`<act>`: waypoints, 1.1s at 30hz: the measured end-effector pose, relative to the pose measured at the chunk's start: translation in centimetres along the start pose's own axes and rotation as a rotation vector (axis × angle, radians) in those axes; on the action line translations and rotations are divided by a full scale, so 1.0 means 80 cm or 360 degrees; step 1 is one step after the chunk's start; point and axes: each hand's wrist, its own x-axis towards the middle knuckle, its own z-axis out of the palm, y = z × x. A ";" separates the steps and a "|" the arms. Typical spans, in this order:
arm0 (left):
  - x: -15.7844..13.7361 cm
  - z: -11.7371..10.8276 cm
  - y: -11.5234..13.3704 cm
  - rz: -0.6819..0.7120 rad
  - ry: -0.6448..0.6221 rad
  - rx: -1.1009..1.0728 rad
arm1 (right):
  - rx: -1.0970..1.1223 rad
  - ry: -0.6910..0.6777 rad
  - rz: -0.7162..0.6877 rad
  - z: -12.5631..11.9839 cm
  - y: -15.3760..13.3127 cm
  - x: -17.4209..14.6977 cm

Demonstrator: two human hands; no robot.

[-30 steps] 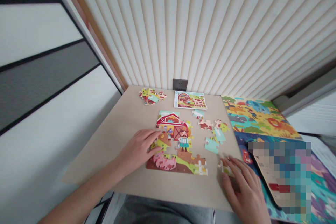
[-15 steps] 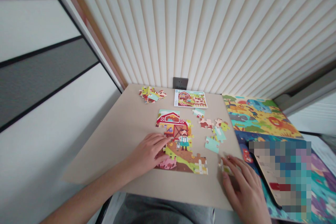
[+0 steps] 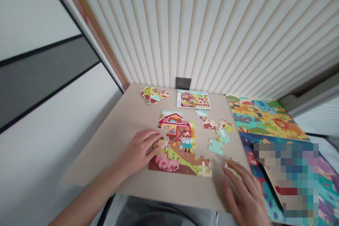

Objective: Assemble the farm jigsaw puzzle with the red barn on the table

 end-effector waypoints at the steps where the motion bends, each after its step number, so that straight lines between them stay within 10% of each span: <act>1: -0.004 0.000 -0.004 -0.0023 0.0016 0.0003 | 0.0042 -0.0026 -0.0051 0.002 -0.014 0.006; 10: -0.029 0.011 -0.008 0.0013 0.0010 0.0107 | 0.0084 -0.0323 -0.0188 0.050 -0.129 0.074; 33: -0.018 0.000 0.017 0.0338 -0.0153 0.0025 | 0.0150 -0.0365 -0.0085 0.077 -0.146 0.080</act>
